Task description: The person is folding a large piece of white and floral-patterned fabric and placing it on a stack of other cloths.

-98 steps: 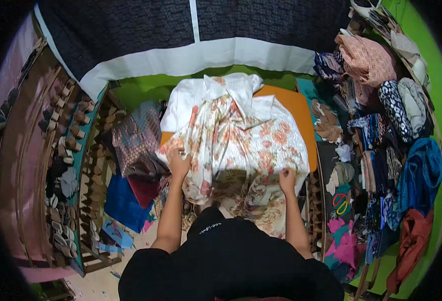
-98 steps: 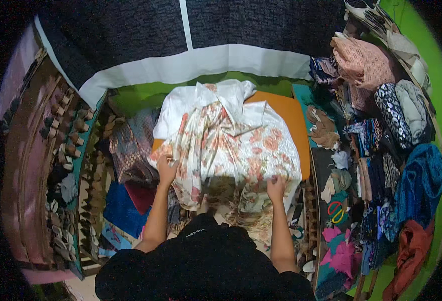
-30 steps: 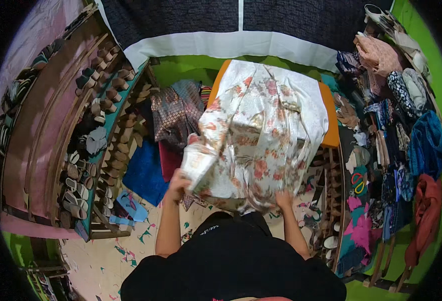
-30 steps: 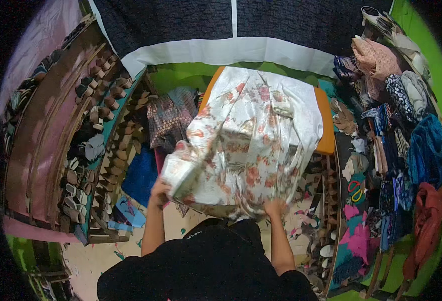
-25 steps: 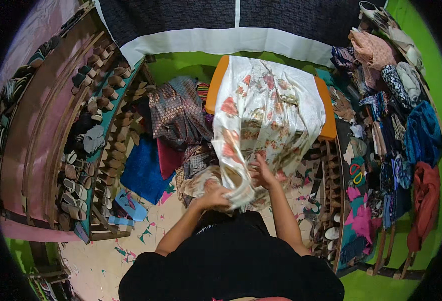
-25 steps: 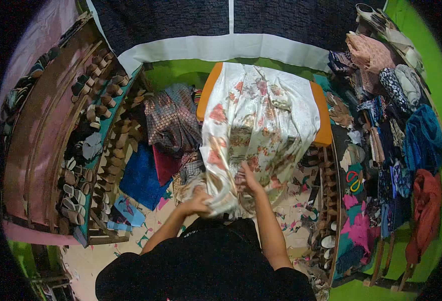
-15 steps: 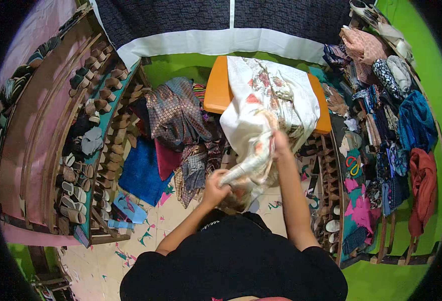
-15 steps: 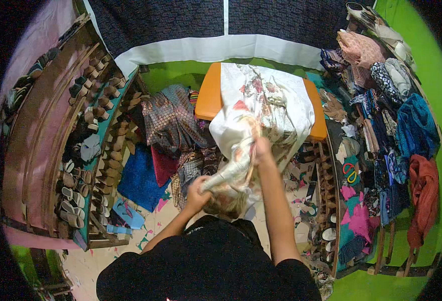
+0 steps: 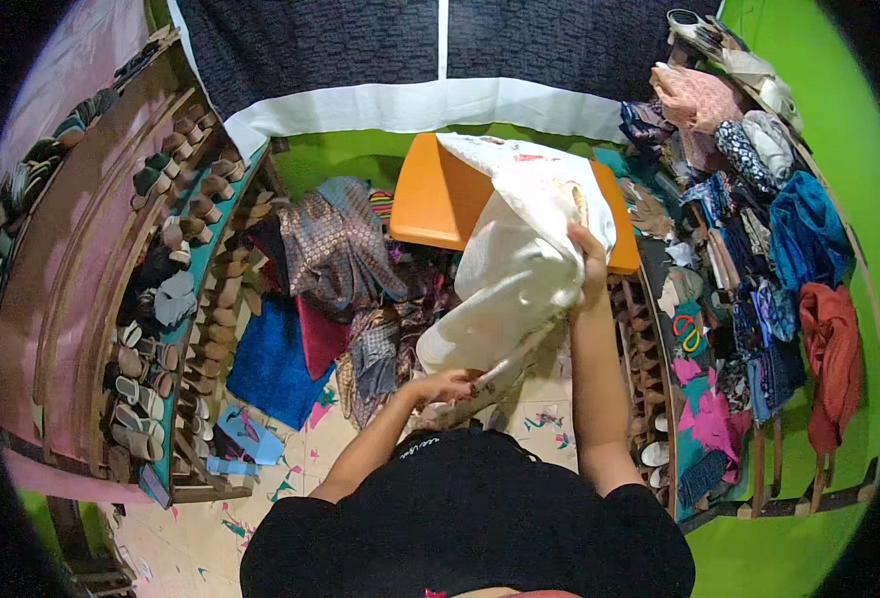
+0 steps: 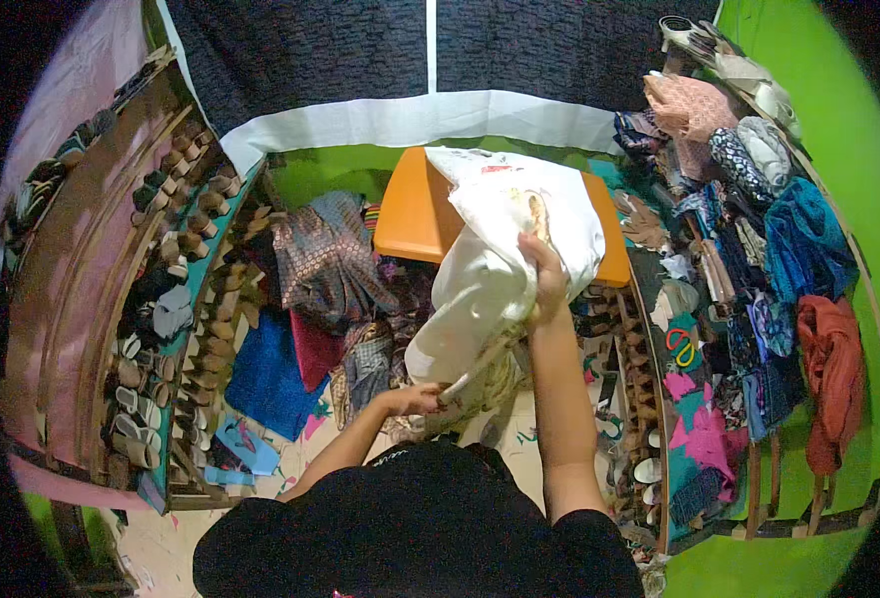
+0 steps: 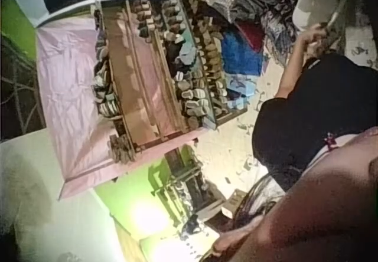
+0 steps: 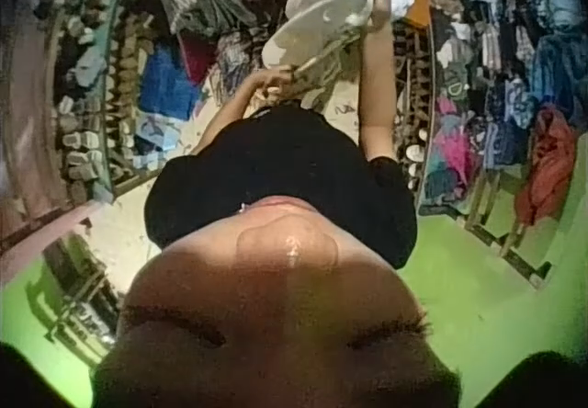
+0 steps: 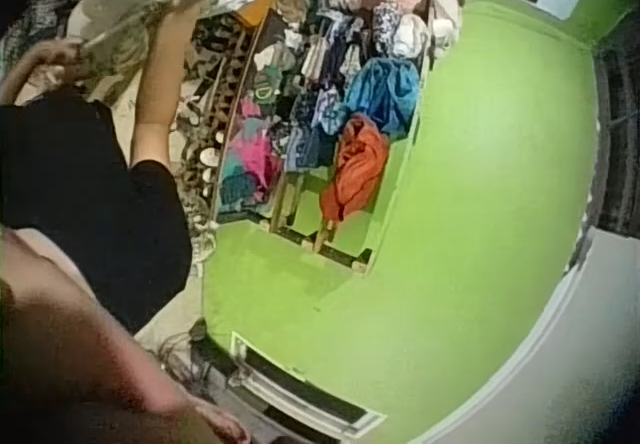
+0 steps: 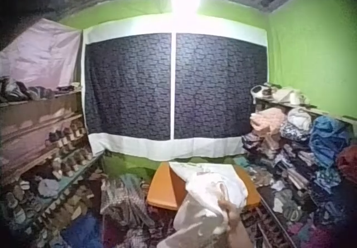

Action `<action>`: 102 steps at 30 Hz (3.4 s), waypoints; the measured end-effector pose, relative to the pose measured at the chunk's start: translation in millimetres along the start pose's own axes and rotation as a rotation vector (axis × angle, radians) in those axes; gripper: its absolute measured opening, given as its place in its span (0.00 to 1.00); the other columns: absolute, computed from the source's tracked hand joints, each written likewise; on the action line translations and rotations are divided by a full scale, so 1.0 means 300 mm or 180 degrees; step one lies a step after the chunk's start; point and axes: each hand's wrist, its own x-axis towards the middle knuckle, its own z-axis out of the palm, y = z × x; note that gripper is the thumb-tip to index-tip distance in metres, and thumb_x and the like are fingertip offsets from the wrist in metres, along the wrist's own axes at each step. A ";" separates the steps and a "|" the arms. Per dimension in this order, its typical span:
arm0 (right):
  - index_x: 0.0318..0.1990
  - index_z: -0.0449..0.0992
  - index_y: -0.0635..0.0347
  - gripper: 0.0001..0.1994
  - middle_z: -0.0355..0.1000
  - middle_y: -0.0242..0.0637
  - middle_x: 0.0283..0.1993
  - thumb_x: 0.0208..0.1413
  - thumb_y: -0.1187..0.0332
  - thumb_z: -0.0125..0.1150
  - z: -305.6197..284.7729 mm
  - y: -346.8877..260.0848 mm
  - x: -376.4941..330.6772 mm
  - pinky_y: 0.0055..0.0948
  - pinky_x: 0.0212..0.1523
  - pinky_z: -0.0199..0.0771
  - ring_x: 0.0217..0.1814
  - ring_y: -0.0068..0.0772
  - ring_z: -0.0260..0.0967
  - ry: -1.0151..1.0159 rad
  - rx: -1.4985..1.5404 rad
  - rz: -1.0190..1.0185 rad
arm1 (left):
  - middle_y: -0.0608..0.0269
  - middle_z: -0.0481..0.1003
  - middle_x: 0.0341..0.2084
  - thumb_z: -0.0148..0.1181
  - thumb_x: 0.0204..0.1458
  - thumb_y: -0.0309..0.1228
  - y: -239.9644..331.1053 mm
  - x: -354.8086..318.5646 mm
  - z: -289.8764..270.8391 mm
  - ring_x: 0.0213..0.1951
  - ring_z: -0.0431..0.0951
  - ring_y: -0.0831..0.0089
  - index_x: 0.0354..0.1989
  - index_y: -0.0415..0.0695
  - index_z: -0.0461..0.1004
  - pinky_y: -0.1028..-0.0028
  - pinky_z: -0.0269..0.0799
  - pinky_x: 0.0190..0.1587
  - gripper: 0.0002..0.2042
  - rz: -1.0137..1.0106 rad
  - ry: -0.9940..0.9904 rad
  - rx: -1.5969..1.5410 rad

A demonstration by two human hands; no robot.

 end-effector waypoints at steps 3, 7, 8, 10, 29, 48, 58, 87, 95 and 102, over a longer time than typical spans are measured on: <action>0.46 0.62 0.69 0.25 0.66 0.45 0.40 0.40 0.62 0.51 0.042 -0.028 -0.108 0.27 0.36 0.71 0.37 0.33 0.68 0.0307 -0.0883 -0.0093 | 0.58 0.66 0.43 0.37 0.49 0.49 0.047 0.007 -0.126 0.39 0.69 0.70 0.46 0.41 0.63 0.73 0.64 0.39 0.25 0.1116 0.0453 -0.1188; 0.54 0.52 0.64 0.36 0.62 0.44 0.47 0.33 0.67 0.61 -0.086 -0.067 -0.188 0.24 0.41 0.69 0.42 0.32 0.65 -0.0293 -0.1182 0.0651 | 0.63 0.67 0.41 0.35 0.50 0.52 0.280 0.047 -0.207 0.42 0.65 0.70 0.46 0.44 0.64 0.75 0.61 0.40 0.26 0.0838 0.2096 -0.0582; 0.56 0.49 0.62 0.38 0.60 0.42 0.50 0.33 0.69 0.62 -0.106 -0.059 -0.206 0.23 0.42 0.67 0.43 0.31 0.65 -0.0261 -0.1223 0.0740 | 0.58 0.64 0.45 0.36 0.48 0.55 0.352 0.058 -0.186 0.47 0.62 0.68 0.50 0.43 0.60 0.69 0.58 0.47 0.29 0.0959 0.1937 -0.0777; 0.57 0.47 0.58 0.40 0.57 0.38 0.52 0.33 0.71 0.63 -0.222 -0.001 -0.204 0.24 0.46 0.63 0.47 0.29 0.61 -0.0678 -0.1171 0.0763 | 0.56 0.63 0.46 0.39 0.45 0.59 0.392 0.137 -0.233 0.47 0.62 0.64 0.48 0.42 0.61 0.65 0.55 0.51 0.32 0.1128 0.1333 -0.2175; 0.53 0.53 0.69 0.38 0.58 0.38 0.51 0.28 0.71 0.63 -0.556 -0.381 0.025 0.26 0.57 0.48 0.56 0.29 0.53 -0.0590 -0.1712 0.0427 | 0.53 0.69 0.38 0.44 0.50 0.38 1.104 0.339 -0.505 0.40 0.70 0.62 0.42 0.36 0.65 0.66 0.65 0.44 0.18 0.3062 0.1897 -0.2375; 0.55 0.49 0.67 0.33 0.53 0.60 0.50 0.37 0.71 0.53 -1.122 -0.376 0.586 0.37 0.50 0.56 0.51 0.54 0.54 0.3123 -0.5342 0.0063 | 0.57 0.62 0.47 0.47 0.43 0.44 0.736 0.656 -0.925 0.49 0.62 0.60 0.50 0.43 0.58 0.58 0.54 0.52 0.26 0.1484 0.2921 -0.3963; 0.58 0.38 0.61 0.52 0.33 0.63 0.58 0.27 0.54 0.67 -0.998 -0.095 0.798 0.40 0.42 0.65 0.46 0.59 0.59 0.3063 -0.5519 0.1280 | 0.44 0.64 0.43 0.57 0.37 0.41 0.622 0.974 -1.158 0.45 0.66 0.56 0.48 0.31 0.56 0.67 0.60 0.49 0.32 -0.0969 0.5900 -0.0498; 0.47 0.62 0.70 0.20 0.66 0.43 0.42 0.45 0.71 0.48 -0.554 0.017 1.491 0.26 0.47 0.63 0.42 0.31 0.65 -0.0079 -0.0450 0.1127 | 0.55 0.60 0.48 0.39 0.47 0.50 1.210 0.735 -1.219 0.51 0.59 0.65 0.50 0.43 0.59 0.70 0.51 0.55 0.27 0.1367 0.2584 -0.0969; 0.48 0.59 0.68 0.31 0.62 0.39 0.46 0.30 0.75 0.64 -0.754 -0.325 1.170 0.22 0.48 0.58 0.48 0.26 0.58 0.0380 -0.4415 0.0230 | 0.57 0.56 0.52 0.40 0.44 0.56 1.629 0.835 -1.357 0.54 0.55 0.65 0.53 0.45 0.57 0.71 0.48 0.56 0.32 0.1475 0.2805 0.1150; 0.49 0.59 0.68 0.22 0.67 0.40 0.42 0.45 0.71 0.55 -0.917 -0.357 0.922 0.24 0.43 0.65 0.41 0.31 0.66 0.1875 -0.0715 0.0693 | 0.60 0.51 0.56 0.44 0.41 0.60 1.820 1.550 -1.397 0.58 0.48 0.62 0.55 0.51 0.54 0.72 0.45 0.57 0.35 0.0246 0.1837 0.2523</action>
